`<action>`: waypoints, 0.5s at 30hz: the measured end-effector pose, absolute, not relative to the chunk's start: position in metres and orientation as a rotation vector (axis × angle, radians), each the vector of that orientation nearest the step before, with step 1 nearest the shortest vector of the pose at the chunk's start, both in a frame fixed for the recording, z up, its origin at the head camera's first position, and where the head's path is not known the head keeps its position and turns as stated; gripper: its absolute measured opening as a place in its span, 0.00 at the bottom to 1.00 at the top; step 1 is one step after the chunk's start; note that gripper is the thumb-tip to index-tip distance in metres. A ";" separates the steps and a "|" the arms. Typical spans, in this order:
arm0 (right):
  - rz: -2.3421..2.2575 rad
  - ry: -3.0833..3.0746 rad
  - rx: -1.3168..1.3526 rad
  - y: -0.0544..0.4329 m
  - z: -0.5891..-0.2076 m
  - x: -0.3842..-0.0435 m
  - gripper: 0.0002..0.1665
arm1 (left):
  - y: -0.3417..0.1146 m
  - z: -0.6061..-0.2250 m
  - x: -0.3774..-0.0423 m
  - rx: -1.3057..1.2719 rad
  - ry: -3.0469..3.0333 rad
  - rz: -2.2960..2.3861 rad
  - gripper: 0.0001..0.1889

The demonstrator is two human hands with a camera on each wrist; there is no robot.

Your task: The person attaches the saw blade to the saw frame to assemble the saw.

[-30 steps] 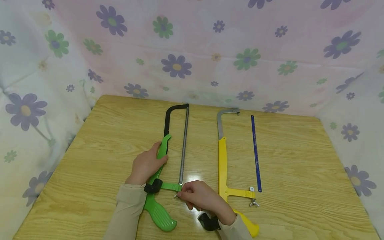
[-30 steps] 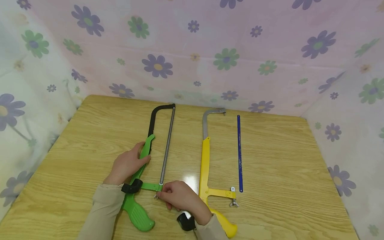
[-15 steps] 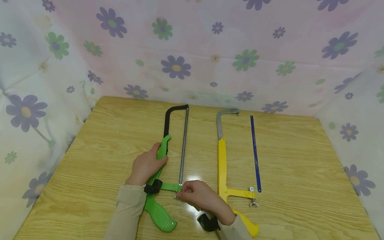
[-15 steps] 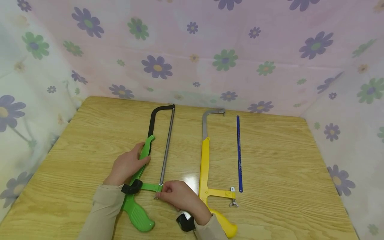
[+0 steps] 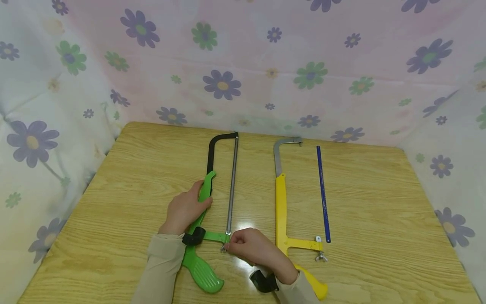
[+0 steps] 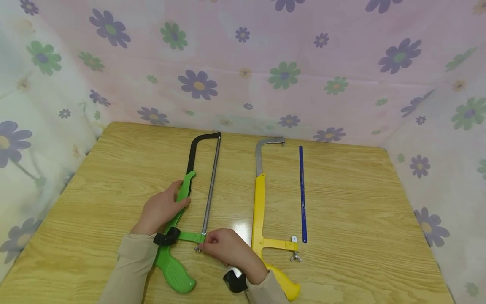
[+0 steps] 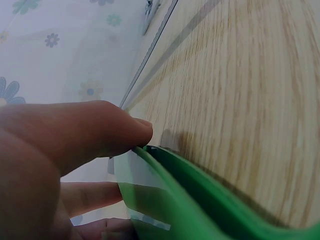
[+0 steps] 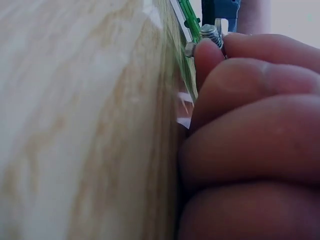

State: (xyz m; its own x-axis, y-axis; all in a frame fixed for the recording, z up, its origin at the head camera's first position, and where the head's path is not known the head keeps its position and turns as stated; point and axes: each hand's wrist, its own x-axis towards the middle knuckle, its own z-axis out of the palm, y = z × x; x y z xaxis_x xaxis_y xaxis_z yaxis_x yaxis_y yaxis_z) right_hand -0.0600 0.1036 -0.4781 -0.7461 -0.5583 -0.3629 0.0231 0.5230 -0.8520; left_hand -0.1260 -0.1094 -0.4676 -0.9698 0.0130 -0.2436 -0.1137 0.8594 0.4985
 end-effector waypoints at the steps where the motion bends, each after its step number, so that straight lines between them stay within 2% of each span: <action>1: -1.211 2.145 -0.437 0.103 -0.478 -0.060 0.18 | -0.109 -0.468 -0.126 -0.077 2.798 0.768 0.35; 15: -1.261 2.082 -0.481 0.103 -0.480 -0.059 0.24 | -0.109 -0.467 -0.126 -0.082 2.792 0.755 0.35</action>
